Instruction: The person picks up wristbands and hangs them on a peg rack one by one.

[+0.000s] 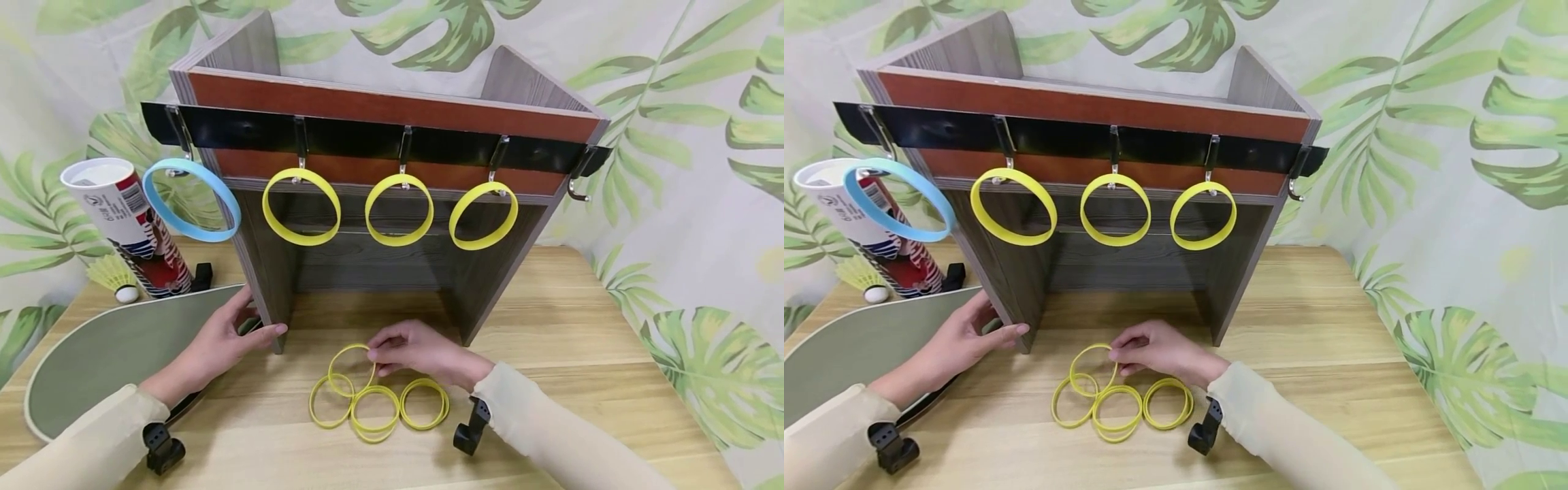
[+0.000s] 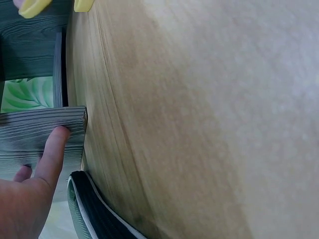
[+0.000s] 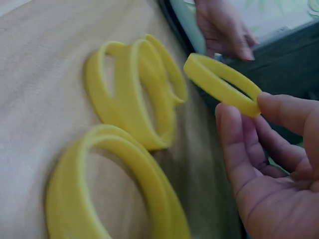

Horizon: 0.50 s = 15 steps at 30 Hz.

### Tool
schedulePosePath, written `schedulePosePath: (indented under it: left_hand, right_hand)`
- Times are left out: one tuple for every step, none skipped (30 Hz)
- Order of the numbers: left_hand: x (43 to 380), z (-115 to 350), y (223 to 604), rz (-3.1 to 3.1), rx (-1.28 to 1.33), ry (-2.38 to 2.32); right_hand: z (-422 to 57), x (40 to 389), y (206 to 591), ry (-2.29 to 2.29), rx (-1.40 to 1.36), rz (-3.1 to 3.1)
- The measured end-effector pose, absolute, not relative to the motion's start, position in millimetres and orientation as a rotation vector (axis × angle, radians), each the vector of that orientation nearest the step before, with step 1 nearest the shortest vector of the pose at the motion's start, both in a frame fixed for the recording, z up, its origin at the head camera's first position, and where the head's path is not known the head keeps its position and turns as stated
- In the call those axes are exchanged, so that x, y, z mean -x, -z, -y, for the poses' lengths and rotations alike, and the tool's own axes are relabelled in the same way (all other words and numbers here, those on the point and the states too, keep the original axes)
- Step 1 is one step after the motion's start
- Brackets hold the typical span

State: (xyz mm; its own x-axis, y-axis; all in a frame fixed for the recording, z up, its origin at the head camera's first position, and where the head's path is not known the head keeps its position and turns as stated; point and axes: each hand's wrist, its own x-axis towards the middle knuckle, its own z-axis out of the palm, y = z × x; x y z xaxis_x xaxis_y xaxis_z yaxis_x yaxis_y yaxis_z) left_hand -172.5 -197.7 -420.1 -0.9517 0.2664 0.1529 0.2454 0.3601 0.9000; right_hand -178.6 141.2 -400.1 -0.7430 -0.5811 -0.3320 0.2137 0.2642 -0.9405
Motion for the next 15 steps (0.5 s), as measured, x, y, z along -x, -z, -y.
schedulePosePath:
  left_hand:
    - [172, 198, 420, -2.575, -0.48, -1.694]
    - [172, 198, 419, -2.571, -0.474, -1.691]
    - [172, 198, 419, -2.569, -0.472, -1.688]
    - [172, 198, 418, -2.565, -0.468, -1.686]
    - [171, 198, 418, -2.559, -0.462, -1.687]
    - [171, 198, 417, -2.555, -0.457, -1.687]
    - [171, 198, 417, -2.553, -0.453, -1.685]
    - [171, 198, 416, -2.552, -0.451, -1.686]
    - [171, 197, 416, -2.555, -0.451, -1.684]
    - [171, 197, 416, -2.558, -0.448, -1.683]
    - [171, 197, 416, -2.562, -0.447, -1.68]
    - [171, 197, 416, -2.565, -0.446, -1.677]
    - [171, 197, 416, -2.565, -0.446, -1.676]
    - [171, 197, 416, -2.562, -0.447, -1.676]
    - [171, 197, 416, -2.562, -0.448, -1.674]
  right_hand:
    - [-144, 179, 398, 1.564, 0.341, -1.884]
    - [-147, 180, 395, 1.575, 0.352, -1.891]
    - [-150, 180, 393, 1.587, 0.368, -1.898]
    - [-153, 180, 390, 1.595, 0.387, -1.907]
    - [-156, 179, 388, 1.605, 0.403, -1.912]
    - [-158, 179, 385, 1.614, 0.42, -1.918]
    - [-162, 178, 382, 1.626, 0.425, -1.921]
    - [-165, 177, 378, 1.636, 0.428, -1.926]
    - [-168, 176, 375, 1.648, 0.439, -1.932]
    - [-171, 175, 372, 1.661, 0.446, -1.936]
    - [-174, 174, 369, 1.679, 0.45, -1.938]
    - [-177, 174, 366, 1.695, 0.454, -1.942]
    - [-181, 173, 363, 1.711, 0.456, -1.947]
    - [-184, 171, 359, 1.725, 0.461, -1.955]
    - [-187, 170, 356, 1.741, 0.468, -1.96]
